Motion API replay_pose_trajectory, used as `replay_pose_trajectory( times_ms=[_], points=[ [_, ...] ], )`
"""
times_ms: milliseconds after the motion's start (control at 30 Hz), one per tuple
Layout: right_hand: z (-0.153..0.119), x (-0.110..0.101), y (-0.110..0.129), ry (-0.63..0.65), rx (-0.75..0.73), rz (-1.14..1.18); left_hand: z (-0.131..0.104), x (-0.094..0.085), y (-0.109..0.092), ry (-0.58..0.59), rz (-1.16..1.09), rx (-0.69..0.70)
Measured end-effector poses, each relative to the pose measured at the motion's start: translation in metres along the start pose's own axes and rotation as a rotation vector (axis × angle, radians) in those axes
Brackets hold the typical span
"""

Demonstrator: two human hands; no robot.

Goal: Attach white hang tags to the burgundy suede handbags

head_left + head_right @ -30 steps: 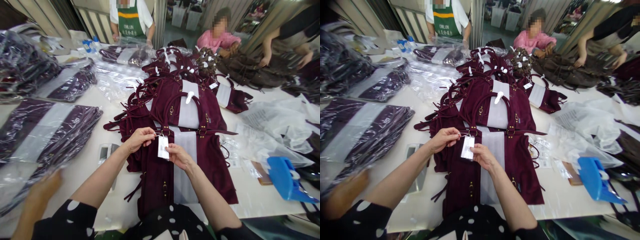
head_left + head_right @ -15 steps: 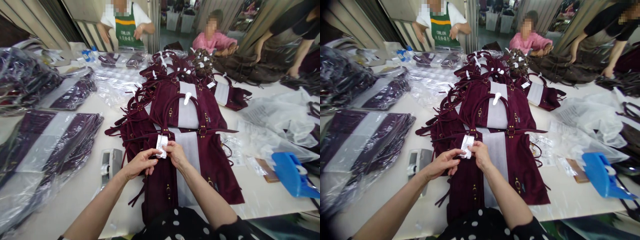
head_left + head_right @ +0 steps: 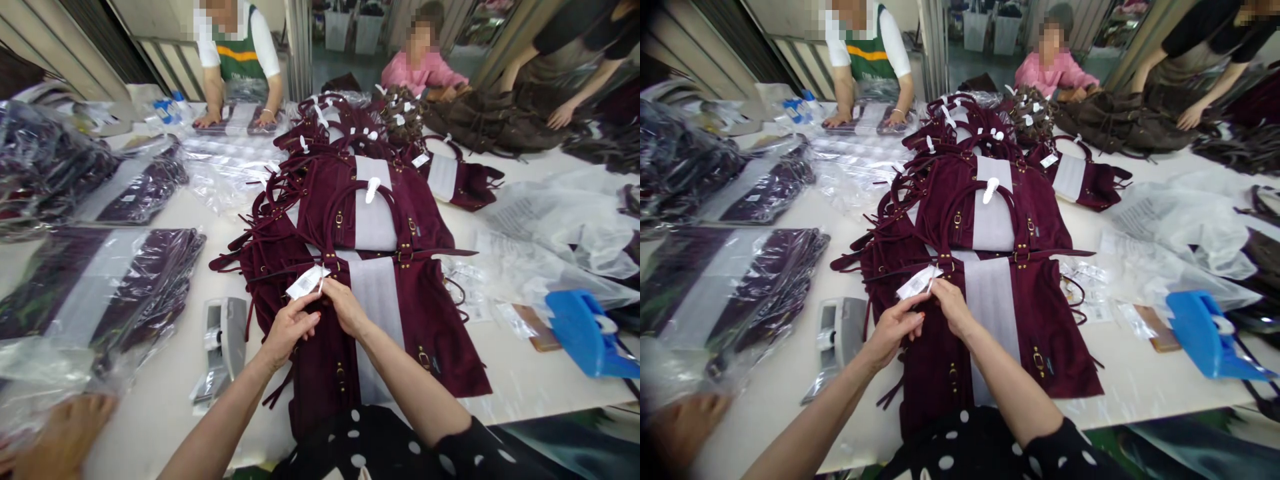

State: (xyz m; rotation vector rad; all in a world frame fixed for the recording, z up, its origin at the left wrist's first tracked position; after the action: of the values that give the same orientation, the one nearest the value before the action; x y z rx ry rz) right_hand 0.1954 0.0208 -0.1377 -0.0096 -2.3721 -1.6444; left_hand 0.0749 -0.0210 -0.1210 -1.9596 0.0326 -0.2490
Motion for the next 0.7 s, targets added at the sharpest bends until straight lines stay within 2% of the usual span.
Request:
replay_pose_trajectory(
  times_ms=[167, 233, 300, 400, 500, 600, 700],
  points=[
    [-0.017, -0.003, 0.001, 0.136, -0.149, -0.353, 0.004, -0.006, -0.003, -0.078, -0.003, 0.041],
    [-0.02, -0.003, -0.003, 0.192, -0.155, -0.433, 0.005, -0.01, -0.008, -0.121, 0.123, 0.062],
    [-0.021, -0.004, -0.008, 0.188, -0.161, -0.473, 0.003, -0.013, -0.015, -0.161, 0.328, 0.092],
    [-0.023, -0.013, -0.014, -0.02, -0.228, -0.457, -0.007, -0.013, -0.025, -0.206, 0.686, 0.173],
    [-0.031, -0.03, -0.018, -0.246, -0.307, -0.382, -0.03, -0.006, -0.026, -0.209, 1.051, 0.295],
    [-0.046, -0.057, -0.019, -0.365, -0.361, -0.468, -0.057, 0.005, -0.01, -0.077, 1.347, 0.328],
    [-0.069, -0.099, -0.014, -0.482, -0.42, -0.667, -0.082, 0.014, 0.016, 0.073, 1.436, 0.346]
  ],
)
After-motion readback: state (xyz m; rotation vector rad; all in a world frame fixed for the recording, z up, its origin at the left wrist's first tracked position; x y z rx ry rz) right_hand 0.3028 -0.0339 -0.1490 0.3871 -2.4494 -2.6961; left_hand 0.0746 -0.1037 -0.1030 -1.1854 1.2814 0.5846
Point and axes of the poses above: each hand's wrist, its own z-axis towards the middle knuckle, its own x-axis out of the palm, y = z × x, the point moved 3 cm from there along z, towards the middle knuckle, and after that the axes turned 4 degrees about -z, right-handed, at the moved point
